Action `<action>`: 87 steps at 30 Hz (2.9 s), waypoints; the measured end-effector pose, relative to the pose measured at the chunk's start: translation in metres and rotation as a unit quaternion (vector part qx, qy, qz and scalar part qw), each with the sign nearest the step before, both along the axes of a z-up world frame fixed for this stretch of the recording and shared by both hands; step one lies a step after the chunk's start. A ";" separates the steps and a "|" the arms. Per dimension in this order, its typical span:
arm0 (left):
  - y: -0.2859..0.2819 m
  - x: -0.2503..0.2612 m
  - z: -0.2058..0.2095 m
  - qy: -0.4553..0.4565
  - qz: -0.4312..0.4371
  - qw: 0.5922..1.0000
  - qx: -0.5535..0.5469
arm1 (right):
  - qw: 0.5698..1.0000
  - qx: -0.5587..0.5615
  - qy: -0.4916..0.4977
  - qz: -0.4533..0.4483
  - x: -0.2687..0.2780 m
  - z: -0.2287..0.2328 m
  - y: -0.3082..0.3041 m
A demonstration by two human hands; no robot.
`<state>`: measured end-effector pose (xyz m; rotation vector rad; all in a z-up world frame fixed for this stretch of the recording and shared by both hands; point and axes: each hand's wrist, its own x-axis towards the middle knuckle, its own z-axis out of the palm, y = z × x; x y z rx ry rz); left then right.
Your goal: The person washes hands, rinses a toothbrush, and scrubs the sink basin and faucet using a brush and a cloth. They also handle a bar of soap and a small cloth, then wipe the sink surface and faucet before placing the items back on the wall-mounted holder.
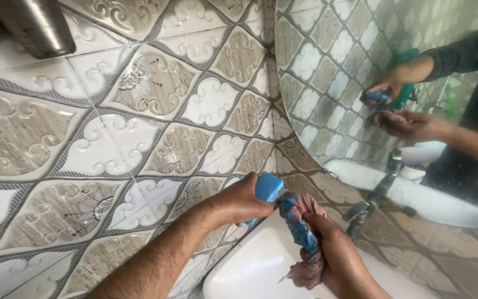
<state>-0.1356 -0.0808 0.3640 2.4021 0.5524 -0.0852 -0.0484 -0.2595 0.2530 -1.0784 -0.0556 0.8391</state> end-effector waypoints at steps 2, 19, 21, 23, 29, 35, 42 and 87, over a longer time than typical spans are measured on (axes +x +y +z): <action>-0.002 -0.007 0.026 -0.011 -0.004 1.000 0.017 | 1.000 0.017 -0.011 -0.002 0.001 0.022 0.005; 0.022 -0.082 0.314 -0.168 -0.027 0.975 0.140 | 0.994 0.028 -0.098 0.045 -0.004 0.067 0.025; 0.036 -0.083 0.343 -0.190 -0.010 0.968 0.162 | 0.993 0.033 -0.098 0.050 -0.002 0.069 0.028; 0.052 -0.088 0.372 -0.209 0.013 0.960 0.188 | 0.993 0.038 -0.092 0.058 -0.003 0.073 0.033; 0.091 -0.080 0.410 -0.222 0.088 0.944 0.229 | 0.991 0.088 -0.060 0.085 0.001 0.093 0.045; 0.086 -0.092 0.428 -0.211 0.154 0.919 0.294 | 0.972 0.103 -0.159 0.141 0.008 0.131 0.062; 0.071 -0.102 0.430 -0.148 0.188 0.926 0.292 | 0.975 0.114 -0.158 0.106 -0.008 0.206 0.081; 0.030 -0.117 0.349 -0.476 0.096 0.663 0.570 | 0.928 0.205 -0.308 0.042 -0.027 0.324 0.080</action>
